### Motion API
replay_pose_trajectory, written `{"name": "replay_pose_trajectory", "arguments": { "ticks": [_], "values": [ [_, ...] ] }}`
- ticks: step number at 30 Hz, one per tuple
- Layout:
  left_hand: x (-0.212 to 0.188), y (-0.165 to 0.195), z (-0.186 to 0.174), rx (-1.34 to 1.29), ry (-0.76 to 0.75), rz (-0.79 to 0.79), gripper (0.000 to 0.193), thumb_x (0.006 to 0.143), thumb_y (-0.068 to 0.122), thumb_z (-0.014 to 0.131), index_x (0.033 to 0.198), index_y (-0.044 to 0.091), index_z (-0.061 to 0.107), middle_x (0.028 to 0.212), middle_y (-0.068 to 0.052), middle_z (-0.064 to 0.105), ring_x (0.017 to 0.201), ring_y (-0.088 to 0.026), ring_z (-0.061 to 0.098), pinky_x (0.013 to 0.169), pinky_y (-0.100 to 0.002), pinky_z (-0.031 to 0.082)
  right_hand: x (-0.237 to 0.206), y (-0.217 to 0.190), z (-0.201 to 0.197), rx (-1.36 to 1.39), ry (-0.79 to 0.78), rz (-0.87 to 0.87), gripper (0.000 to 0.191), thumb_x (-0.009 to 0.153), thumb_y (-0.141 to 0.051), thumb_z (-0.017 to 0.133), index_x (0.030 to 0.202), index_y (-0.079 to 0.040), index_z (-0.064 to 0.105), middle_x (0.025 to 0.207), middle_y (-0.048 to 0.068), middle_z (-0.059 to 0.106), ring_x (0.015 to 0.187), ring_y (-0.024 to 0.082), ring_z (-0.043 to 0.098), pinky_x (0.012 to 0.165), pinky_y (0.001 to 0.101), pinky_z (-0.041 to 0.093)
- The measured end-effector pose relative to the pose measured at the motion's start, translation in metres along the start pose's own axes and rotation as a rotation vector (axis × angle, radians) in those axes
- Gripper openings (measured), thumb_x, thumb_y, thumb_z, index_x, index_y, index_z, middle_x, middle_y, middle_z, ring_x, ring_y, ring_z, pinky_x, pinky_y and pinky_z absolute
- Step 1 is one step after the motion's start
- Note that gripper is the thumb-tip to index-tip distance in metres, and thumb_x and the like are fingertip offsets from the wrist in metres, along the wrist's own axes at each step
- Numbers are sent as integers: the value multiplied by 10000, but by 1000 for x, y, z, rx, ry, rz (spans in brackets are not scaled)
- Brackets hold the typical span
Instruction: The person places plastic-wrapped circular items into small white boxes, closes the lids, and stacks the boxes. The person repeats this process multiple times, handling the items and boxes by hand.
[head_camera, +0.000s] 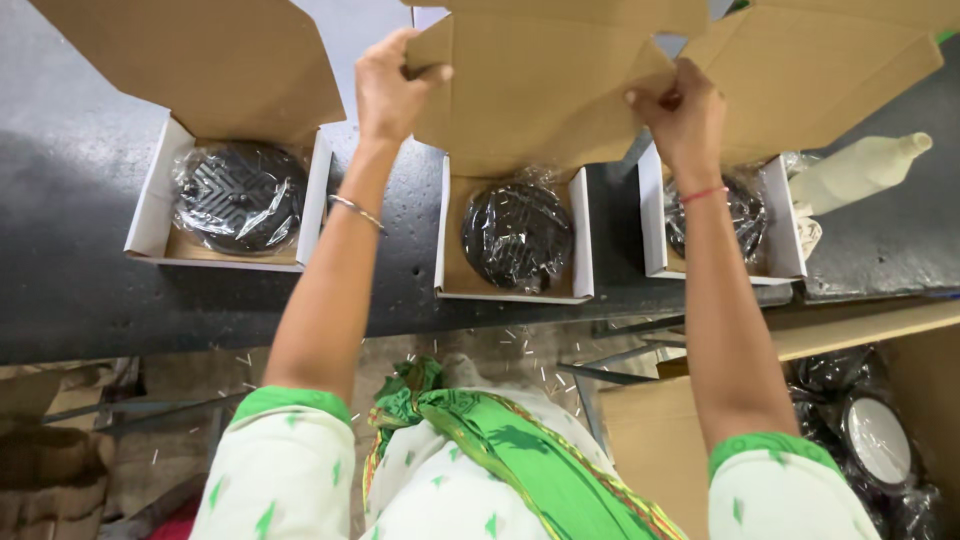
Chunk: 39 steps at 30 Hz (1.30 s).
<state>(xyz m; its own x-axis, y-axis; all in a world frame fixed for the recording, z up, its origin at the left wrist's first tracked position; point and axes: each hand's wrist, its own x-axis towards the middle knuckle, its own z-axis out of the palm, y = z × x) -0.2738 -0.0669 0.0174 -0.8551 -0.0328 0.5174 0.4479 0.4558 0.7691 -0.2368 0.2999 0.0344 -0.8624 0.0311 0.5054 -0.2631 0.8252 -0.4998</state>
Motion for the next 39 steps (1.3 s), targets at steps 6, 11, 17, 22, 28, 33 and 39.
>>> {"name": "replay_pose_trajectory", "arguments": {
  "ticks": [6,11,17,22,28,33,39],
  "values": [
    [-62,28,2,99,-107,-25,444,916,49,824,1328,102,665,1113,-79,790,1017,-187,771,817,-323,616,-51,-44,-6,193,-58,-65,306,909,-66,860,1122,20,656,833,83,724,751,146,712,664,321,570],
    [-117,44,-6,-644,-280,-129,831,783,-167,561,1539,123,372,1541,-16,417,1458,-180,409,1118,-355,551,-89,-55,-18,689,-288,44,291,899,27,758,1121,38,569,1059,70,673,1049,117,687,937,295,594],
    [-129,20,-32,-804,-489,-228,780,861,-160,495,1602,69,410,1651,-48,412,1521,-188,394,1201,-371,437,-112,-29,-35,566,-450,60,452,966,51,647,1413,-9,609,1260,63,690,1150,138,662,1029,300,545],
    [-143,20,-39,-874,-503,-280,605,1010,-55,487,1605,54,451,1630,-90,473,1476,-204,495,1198,-390,462,-123,-23,-27,797,-501,165,433,967,12,660,1398,-4,627,1327,87,673,1197,144,638,1064,287,519],
    [-125,24,-15,-809,-325,-474,563,918,-78,451,1436,115,556,1590,11,445,1289,-157,521,1031,-412,570,-105,-18,-24,902,-461,313,392,1003,-71,645,1395,-74,629,1331,59,661,1196,140,646,1036,331,564],
    [-147,8,-25,-503,-406,-271,452,895,-107,636,1279,117,712,1587,-42,496,1409,-161,494,1057,-405,491,-128,-8,-32,678,-579,78,523,886,-101,711,1403,-82,633,1401,99,642,1264,187,609,1090,353,492],
    [-162,2,-66,145,-633,94,287,912,94,738,1181,179,788,1352,3,707,1308,-290,580,1134,-388,466,-166,-16,-34,193,-689,-147,452,886,-256,746,1329,-164,723,1533,120,568,1349,330,559,1112,422,452]
  ]
}}
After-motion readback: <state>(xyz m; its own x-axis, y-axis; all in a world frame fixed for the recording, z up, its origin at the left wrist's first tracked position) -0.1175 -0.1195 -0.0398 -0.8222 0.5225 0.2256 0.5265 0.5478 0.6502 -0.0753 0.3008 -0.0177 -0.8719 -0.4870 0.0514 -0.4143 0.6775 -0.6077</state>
